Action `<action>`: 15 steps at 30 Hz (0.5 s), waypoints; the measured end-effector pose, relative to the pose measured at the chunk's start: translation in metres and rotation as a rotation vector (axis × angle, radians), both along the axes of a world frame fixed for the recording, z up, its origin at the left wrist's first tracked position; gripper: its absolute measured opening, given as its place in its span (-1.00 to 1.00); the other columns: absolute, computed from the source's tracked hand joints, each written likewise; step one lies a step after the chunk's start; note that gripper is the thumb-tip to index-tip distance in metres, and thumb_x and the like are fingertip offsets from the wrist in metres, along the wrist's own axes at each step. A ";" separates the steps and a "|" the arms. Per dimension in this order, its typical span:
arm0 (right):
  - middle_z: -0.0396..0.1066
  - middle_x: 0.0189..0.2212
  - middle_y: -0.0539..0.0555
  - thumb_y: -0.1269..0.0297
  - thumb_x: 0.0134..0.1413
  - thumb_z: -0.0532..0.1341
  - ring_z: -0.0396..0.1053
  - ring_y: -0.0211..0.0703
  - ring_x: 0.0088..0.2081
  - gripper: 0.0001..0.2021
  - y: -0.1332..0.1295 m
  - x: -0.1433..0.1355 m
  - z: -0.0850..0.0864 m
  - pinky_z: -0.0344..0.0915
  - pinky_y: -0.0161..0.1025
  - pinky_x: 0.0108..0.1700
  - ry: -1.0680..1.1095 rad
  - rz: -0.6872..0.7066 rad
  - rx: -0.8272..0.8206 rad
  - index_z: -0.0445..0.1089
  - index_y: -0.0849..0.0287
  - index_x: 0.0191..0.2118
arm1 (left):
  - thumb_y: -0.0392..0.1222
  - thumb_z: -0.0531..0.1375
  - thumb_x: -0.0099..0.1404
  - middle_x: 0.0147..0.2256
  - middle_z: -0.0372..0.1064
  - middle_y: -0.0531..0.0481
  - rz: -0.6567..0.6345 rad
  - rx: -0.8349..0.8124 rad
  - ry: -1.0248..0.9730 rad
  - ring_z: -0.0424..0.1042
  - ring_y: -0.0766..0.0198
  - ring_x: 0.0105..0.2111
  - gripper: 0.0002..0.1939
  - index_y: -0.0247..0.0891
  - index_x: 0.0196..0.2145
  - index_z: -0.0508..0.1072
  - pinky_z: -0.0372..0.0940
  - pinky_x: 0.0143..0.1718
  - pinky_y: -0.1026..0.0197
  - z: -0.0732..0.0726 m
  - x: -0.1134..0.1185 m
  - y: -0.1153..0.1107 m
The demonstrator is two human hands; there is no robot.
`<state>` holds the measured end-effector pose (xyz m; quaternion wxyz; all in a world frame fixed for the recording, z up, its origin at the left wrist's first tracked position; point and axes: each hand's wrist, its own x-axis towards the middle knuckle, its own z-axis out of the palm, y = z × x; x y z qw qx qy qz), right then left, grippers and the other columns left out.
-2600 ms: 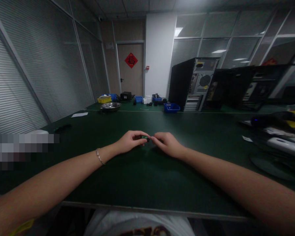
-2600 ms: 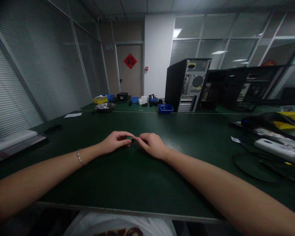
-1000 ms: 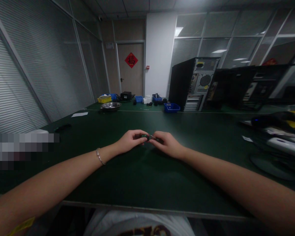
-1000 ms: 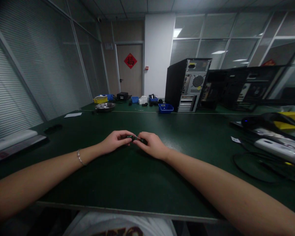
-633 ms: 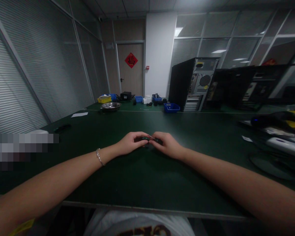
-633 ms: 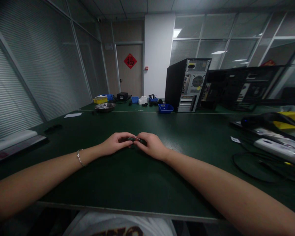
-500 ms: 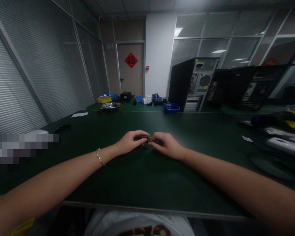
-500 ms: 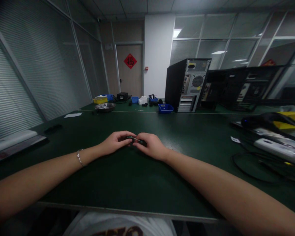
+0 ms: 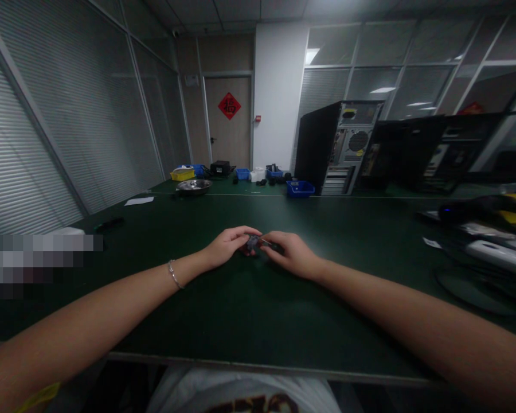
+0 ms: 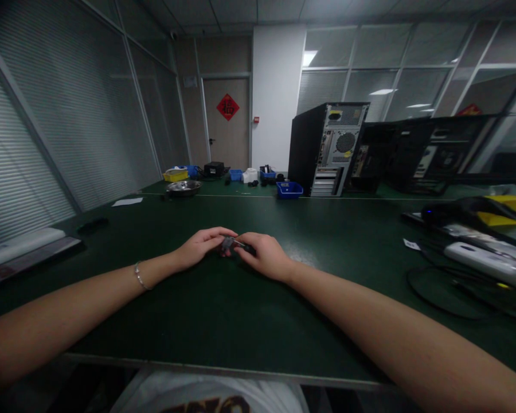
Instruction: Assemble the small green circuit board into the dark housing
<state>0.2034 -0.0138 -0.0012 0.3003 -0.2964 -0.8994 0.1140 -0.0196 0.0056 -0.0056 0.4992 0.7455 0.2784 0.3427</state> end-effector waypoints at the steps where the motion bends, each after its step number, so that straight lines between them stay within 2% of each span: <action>1: 0.45 -0.23 0.10 0.32 0.21 0.12 0.39 -0.15 -0.23 -0.81 0.000 0.000 0.000 0.26 -0.27 -0.19 -0.001 -0.003 -0.001 0.39 0.18 -0.10 | -0.16 0.07 0.34 -0.24 0.42 -0.09 -0.002 -0.018 0.006 0.42 0.23 -0.28 -0.68 -0.32 -0.01 0.39 0.33 -0.20 0.15 0.000 0.000 0.000; 11: 0.42 -0.31 0.06 0.26 0.24 0.11 0.34 -0.21 -0.32 -0.83 -0.002 0.000 0.003 0.18 -0.31 -0.29 -0.025 -0.048 -0.028 0.38 0.18 -0.16 | -0.19 0.21 0.26 -0.17 0.43 -0.13 0.040 -0.127 -0.041 0.46 0.25 -0.28 -0.63 -0.33 0.01 0.37 0.35 -0.17 0.14 0.002 0.001 -0.001; 15: 0.37 -0.40 0.03 0.17 0.27 0.06 0.29 -0.23 -0.37 -0.76 -0.003 0.000 0.003 0.14 -0.33 -0.33 -0.082 -0.076 0.002 0.37 0.20 -0.26 | -0.22 0.27 0.21 -0.22 0.46 -0.11 0.089 -0.183 -0.126 0.49 0.23 -0.26 -0.67 -0.37 -0.08 0.39 0.36 -0.12 0.10 0.000 0.000 0.001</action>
